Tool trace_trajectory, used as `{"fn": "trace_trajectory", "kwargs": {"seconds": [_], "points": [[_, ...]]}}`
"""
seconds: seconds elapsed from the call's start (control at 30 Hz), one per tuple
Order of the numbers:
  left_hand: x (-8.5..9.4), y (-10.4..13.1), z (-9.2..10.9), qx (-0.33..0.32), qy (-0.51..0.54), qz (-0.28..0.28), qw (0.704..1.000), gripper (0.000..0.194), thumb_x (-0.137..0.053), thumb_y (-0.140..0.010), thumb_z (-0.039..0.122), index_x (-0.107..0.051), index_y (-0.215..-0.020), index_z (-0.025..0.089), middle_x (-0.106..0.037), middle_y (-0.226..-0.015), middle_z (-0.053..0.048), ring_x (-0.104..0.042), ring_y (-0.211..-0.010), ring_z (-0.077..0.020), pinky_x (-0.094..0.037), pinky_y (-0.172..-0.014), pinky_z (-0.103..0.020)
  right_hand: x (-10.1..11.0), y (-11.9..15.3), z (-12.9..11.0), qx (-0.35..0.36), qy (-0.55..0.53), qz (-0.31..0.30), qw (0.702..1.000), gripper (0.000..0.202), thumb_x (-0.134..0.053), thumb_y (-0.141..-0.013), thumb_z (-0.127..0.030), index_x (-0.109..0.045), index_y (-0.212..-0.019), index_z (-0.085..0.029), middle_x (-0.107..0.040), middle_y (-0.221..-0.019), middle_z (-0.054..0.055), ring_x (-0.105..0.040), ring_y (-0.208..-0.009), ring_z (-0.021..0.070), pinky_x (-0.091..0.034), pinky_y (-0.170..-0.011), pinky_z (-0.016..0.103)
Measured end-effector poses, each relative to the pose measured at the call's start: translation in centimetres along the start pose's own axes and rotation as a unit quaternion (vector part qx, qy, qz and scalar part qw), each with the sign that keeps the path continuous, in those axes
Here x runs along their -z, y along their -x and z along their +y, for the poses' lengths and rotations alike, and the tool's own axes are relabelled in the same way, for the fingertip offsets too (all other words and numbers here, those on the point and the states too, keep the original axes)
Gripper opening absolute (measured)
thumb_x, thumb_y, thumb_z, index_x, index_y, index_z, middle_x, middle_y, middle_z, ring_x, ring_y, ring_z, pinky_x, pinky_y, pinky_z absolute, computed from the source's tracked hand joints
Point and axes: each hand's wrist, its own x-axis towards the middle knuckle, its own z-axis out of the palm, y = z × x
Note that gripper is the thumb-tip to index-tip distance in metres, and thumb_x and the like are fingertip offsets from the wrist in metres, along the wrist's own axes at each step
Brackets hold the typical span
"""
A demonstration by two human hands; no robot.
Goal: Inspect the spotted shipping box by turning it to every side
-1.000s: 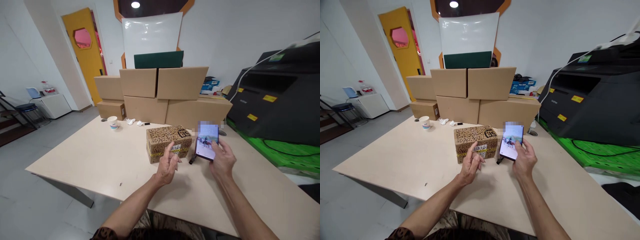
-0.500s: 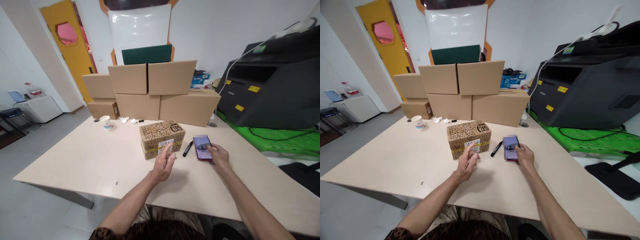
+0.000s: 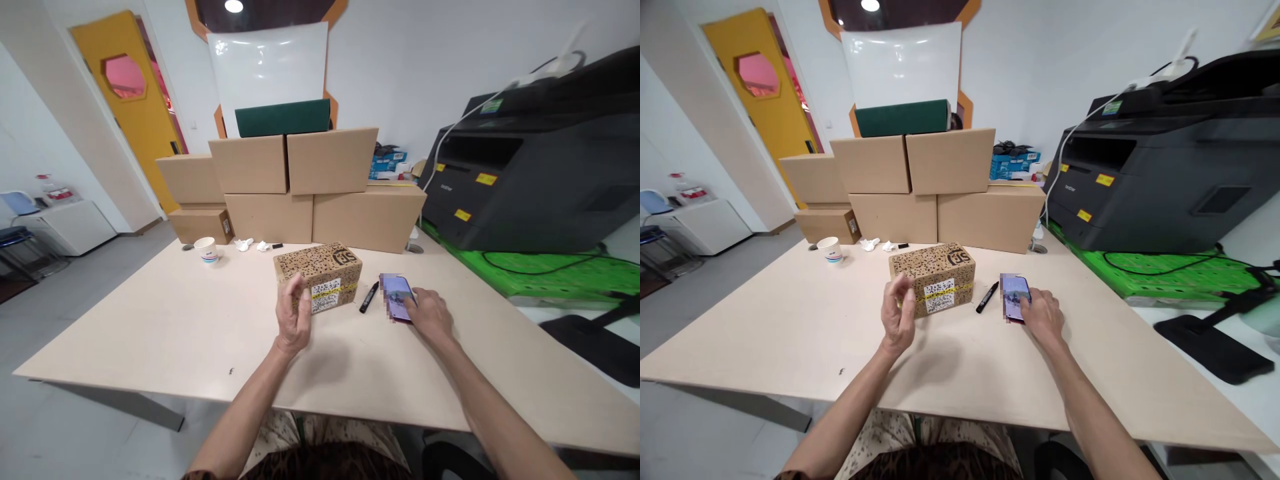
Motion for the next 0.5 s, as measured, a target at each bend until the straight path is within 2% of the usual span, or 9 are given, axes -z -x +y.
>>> {"fn": "trace_trajectory", "kwargs": {"seconds": [0.1, 0.2, 0.27, 0.33, 0.4, 0.5], "points": [[1.7, -0.5, -0.4, 0.056, -0.077, 0.056, 0.994, 0.041, -0.056, -0.103, 0.04, -0.059, -0.14, 0.024, -0.064, -0.132, -0.013, -0.06, -0.123, -0.0255, -0.05, -0.105, -0.042, 0.0, 0.0, -2.2, 0.102, -0.11, 0.038, 0.988, 0.049, -0.047, -0.091, -0.055, -0.076, -0.106, -0.019, -0.076, -0.11, 0.019, -0.066, -0.107, 0.0352, -0.05, -0.101, 0.053], [2.7, -0.2, -1.3, 0.173, -0.105, 0.076, 0.976, 0.055, -0.054, -0.102, 0.052, -0.052, -0.148, 0.022, -0.054, -0.152, -0.017, -0.05, -0.142, -0.0297, -0.038, -0.12, -0.048, -0.4, 1.0, -6.4, 0.144, -0.242, -0.018, 0.959, 0.06, -0.048, -0.089, -0.073, -0.076, -0.104, -0.021, -0.078, -0.111, 0.016, -0.068, -0.107, 0.0347, -0.049, -0.102, 0.053], [3.0, 0.0, -1.6, 0.25, -0.086, 0.05, 0.963, 0.063, -0.053, -0.101, 0.057, -0.048, -0.152, 0.021, -0.049, -0.159, -0.017, -0.044, -0.149, -0.0309, -0.034, -0.125, -0.048, -0.7, 2.1, -9.4, 0.143, -0.317, -0.087, 0.934, 0.067, -0.048, -0.087, -0.081, -0.077, -0.106, -0.023, -0.078, -0.116, 0.015, -0.067, -0.112, 0.0343, -0.049, -0.103, 0.05], [3.1, -0.1, -1.7, 0.295, -0.047, 0.007, 0.954, 0.065, -0.053, -0.101, 0.058, -0.048, -0.153, 0.021, -0.052, -0.158, -0.017, -0.047, -0.148, -0.0306, -0.037, -0.124, -0.047, -0.9, 3.1, -11.7, 0.124, -0.392, -0.15, 0.899, 0.075, -0.045, -0.086, -0.086, -0.077, -0.108, -0.022, -0.079, -0.115, 0.013, -0.069, -0.108, 0.0325, -0.053, -0.095, 0.047], [3.3, -0.6, -1.6, 0.305, -0.016, -0.031, 0.952, 0.066, -0.055, -0.1, 0.058, -0.048, -0.154, 0.021, -0.057, -0.154, -0.015, -0.052, -0.145, -0.0301, -0.042, -0.121, -0.045, -0.9, 3.6, -13.2, 0.079, -0.438, -0.176, 0.878, 0.08, -0.048, -0.082, -0.09, -0.076, -0.112, -0.021, -0.079, -0.113, 0.012, -0.07, -0.099, 0.0307, -0.055, -0.08, 0.042], [4.0, -2.0, -1.6, 0.314, -0.018, -0.051, 0.948, 0.076, -0.064, -0.094, 0.057, -0.044, -0.158, 0.022, -0.058, -0.156, -0.013, -0.052, -0.147, -0.0308, -0.043, -0.121, -0.043, -0.3, 3.4, -14.2, 0.013, -0.472, -0.178, 0.863, 0.082, -0.055, -0.078, -0.09, -0.075, -0.116, -0.02, -0.079, -0.108, 0.011, -0.069, -0.09, 0.0269, -0.05, -0.063, 0.035]]}}
